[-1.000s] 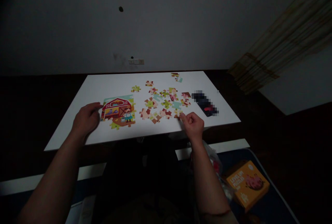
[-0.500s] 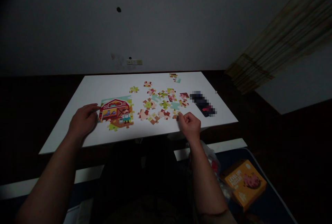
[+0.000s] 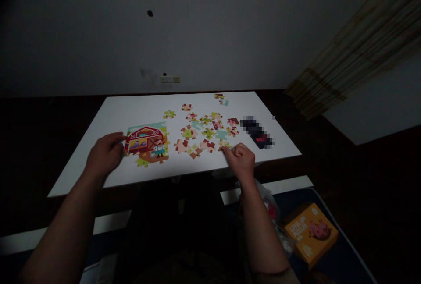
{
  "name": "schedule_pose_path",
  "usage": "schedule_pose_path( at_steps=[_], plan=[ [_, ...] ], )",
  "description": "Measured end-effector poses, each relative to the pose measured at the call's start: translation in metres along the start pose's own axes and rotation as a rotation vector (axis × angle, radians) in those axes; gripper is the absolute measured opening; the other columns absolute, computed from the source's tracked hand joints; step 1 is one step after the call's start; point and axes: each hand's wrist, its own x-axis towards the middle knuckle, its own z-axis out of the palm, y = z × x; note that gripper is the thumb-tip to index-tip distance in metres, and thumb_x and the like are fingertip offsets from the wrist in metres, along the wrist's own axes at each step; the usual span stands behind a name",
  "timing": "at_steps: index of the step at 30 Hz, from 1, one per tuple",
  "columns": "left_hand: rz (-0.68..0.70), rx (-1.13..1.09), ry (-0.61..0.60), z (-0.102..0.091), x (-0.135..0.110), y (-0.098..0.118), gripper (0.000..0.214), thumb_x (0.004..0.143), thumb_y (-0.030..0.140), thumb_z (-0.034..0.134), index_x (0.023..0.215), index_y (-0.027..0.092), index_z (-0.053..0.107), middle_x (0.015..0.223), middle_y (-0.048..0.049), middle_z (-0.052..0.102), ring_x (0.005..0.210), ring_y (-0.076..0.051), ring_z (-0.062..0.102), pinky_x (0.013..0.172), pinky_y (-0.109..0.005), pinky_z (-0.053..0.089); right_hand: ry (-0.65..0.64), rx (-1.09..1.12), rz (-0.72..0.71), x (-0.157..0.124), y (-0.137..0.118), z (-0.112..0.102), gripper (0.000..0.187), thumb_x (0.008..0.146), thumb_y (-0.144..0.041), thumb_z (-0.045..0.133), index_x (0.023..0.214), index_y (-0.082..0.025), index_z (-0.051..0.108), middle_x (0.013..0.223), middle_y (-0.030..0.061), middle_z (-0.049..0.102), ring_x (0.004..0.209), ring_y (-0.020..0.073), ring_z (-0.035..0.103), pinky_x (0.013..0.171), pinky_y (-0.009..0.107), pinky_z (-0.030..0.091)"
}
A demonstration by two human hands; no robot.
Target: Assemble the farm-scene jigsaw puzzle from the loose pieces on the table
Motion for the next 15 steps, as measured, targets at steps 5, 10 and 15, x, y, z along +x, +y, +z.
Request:
schedule_pose_path(
  at_steps=[5,10,15],
  plan=[
    [-0.002,0.003,0.011,-0.001,0.0,0.003,0.037,0.087,0.027,0.045,0.113,0.019,0.068,0.132,-0.0066,0.061,0.125,-0.026,0.052,0.109,-0.042,0.041,0.02,-0.033,0.063,0.0,0.0,-0.002,0.057,0.081,-0.045,0.068,0.056,-0.025,0.021,0.054,-0.0059,0.021,0.05,0.0114,0.021,0.048,0.031,0.021],
    [-0.018,-0.001,0.01,-0.003,-0.001,0.006,0.037,0.086,0.03,0.044,0.113,0.02,0.068,0.133,-0.0061,0.06,0.126,-0.026,0.051,0.109,-0.043,0.041,-0.113,-0.03,-0.015,0.025,-0.006,-0.008,0.063,0.077,-0.049,0.072,0.054,-0.024,0.019,0.052,-0.0065,0.019,0.049,0.01,0.02,0.048,0.03,0.017],
    [-0.03,-0.013,0.0,-0.003,0.0,0.004,0.037,0.086,0.03,0.045,0.113,0.021,0.068,0.133,-0.0055,0.06,0.126,-0.026,0.05,0.11,-0.042,0.039,-0.304,-0.092,-0.169,0.093,-0.012,0.014,0.024,0.086,-0.037,0.06,0.068,-0.021,0.055,0.061,-0.0023,0.052,0.057,0.014,0.045,0.055,0.028,0.035]
  ],
)
